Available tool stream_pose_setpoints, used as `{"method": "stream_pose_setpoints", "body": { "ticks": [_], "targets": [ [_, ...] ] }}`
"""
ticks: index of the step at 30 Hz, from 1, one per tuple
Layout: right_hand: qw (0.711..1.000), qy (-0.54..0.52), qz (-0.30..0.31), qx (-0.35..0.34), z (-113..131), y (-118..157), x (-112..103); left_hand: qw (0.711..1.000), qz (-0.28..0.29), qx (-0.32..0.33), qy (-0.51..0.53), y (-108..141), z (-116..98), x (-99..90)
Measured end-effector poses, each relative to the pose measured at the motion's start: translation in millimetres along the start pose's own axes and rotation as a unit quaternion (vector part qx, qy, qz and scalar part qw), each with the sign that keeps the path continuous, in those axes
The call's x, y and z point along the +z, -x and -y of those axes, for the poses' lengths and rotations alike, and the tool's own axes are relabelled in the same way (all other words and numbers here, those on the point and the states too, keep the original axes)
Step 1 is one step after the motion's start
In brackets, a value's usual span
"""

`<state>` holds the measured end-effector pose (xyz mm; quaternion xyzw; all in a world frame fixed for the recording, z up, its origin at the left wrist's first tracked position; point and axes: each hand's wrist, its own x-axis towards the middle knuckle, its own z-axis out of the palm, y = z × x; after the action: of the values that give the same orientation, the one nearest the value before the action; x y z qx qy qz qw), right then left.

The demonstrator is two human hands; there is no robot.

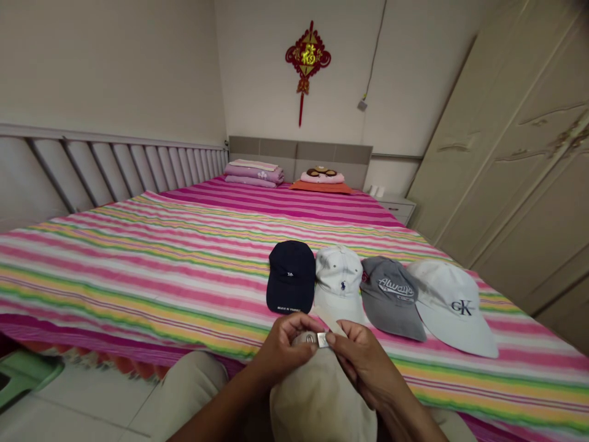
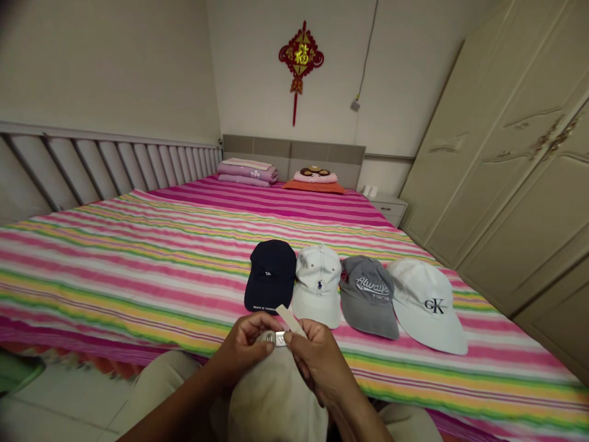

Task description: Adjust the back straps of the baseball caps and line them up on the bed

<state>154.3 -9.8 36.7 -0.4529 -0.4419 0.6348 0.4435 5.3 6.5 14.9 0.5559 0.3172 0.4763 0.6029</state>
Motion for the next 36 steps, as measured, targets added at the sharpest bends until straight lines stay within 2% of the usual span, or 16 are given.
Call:
{"method": "stream_pose_setpoints", "body": {
  "ticks": [2,5,7,9,12,16,24,30,36],
  "targets": [
    [0.999,-0.035,0.009,0.000,-2,-2,0,0.998,-0.006,0.031,-0.061,3,3,-0.9],
    [0.999,-0.041,0.013,-0.002,-4,-2,1,0.989,-0.069,0.053,-0.122,6,6,0.9],
    [0.999,-0.047,0.019,-0.002,-5,-1,2,0.993,-0.082,0.044,-0.078,6,7,3.1],
    [0.997,-0.074,0.027,-0.010,-7,0,2,0.997,-0.068,0.003,0.031,6,9,5.1],
    [0.994,-0.104,0.030,-0.031,-8,1,1,0.982,-0.054,-0.059,0.172,6,12,6.8],
    [0.996,-0.070,0.049,-0.033,-6,2,-4,0.965,-0.057,-0.074,0.246,4,13,7.0],
    [0.994,-0.066,0.086,-0.023,-3,3,-7,0.959,-0.076,-0.069,0.263,2,14,5.5],
    [0.992,-0.074,0.099,-0.031,-7,1,-7,0.959,-0.069,-0.065,0.268,2,17,4.8],
    [0.995,-0.050,0.087,-0.022,-4,2,-4,0.963,-0.072,-0.059,0.252,4,16,3.5]
  ]
}}
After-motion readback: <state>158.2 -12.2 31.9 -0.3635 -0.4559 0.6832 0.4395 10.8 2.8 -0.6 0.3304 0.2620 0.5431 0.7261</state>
